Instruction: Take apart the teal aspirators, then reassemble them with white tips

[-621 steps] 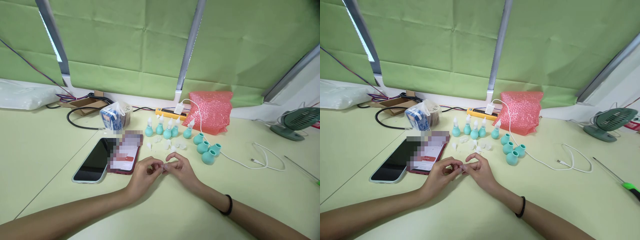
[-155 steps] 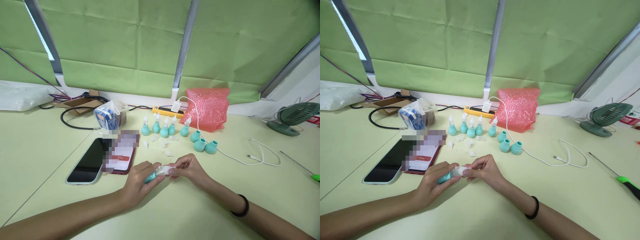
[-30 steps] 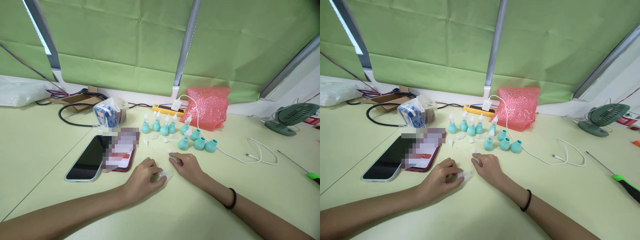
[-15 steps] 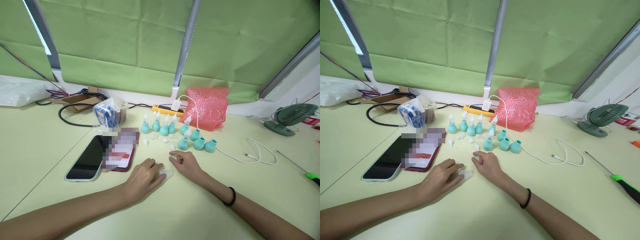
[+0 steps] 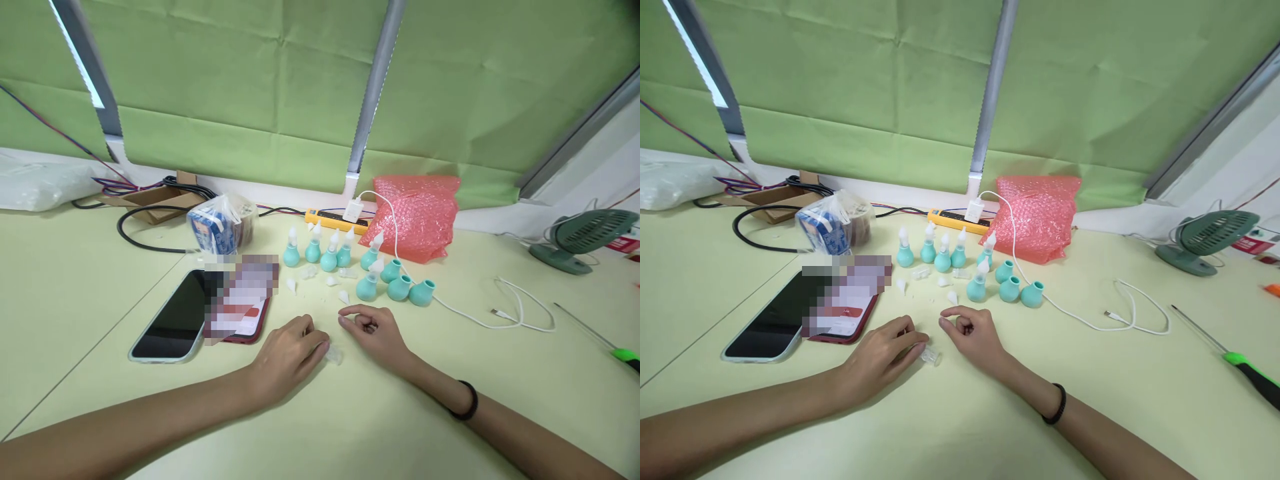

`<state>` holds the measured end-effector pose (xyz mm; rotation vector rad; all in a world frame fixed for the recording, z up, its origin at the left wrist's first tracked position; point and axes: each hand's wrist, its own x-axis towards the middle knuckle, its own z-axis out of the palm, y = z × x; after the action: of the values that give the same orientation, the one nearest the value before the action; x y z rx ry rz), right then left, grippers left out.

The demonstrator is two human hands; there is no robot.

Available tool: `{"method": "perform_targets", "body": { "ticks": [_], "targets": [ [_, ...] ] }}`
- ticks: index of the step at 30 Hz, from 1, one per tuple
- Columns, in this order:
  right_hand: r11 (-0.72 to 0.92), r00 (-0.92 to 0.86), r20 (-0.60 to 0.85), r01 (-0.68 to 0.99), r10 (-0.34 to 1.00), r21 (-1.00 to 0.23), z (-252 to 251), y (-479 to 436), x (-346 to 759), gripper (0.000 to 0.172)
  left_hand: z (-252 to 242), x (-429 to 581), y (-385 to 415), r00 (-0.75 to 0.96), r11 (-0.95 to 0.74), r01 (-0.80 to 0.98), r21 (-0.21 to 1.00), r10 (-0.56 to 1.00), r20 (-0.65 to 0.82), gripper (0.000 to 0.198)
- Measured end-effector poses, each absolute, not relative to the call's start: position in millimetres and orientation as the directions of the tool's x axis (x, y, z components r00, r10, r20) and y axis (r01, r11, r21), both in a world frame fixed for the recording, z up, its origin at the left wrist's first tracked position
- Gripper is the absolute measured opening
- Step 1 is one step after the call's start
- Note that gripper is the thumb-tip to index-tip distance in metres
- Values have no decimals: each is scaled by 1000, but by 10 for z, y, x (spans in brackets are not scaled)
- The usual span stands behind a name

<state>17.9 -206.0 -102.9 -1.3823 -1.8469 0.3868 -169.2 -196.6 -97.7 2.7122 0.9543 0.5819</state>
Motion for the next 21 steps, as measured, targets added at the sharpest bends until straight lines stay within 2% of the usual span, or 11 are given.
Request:
{"method": "perform_targets", "body": {
  "ticks": [3,8,13,21],
  "targets": [
    [475,-176,471,595,864,-649,-1028,-2181,100,20,-981,-1689,-1950,709,-769,556,316,637,302,27],
    [687,-389,586,564,711,-459,-1104,-2257,66,13,-989,-1679,-1925,713,-763,567,311,643,279,31],
    [689,-384,619,617,685,-381,-1142,-2214,100,15,-955,-1694,-1949,708,-758,546,357,646,286,30],
    [646,-324,614,638,719,-420,-1128,-2211,86,16,-910,-1694,-1981,705,-745,561,362,659,262,21]
  ]
}}
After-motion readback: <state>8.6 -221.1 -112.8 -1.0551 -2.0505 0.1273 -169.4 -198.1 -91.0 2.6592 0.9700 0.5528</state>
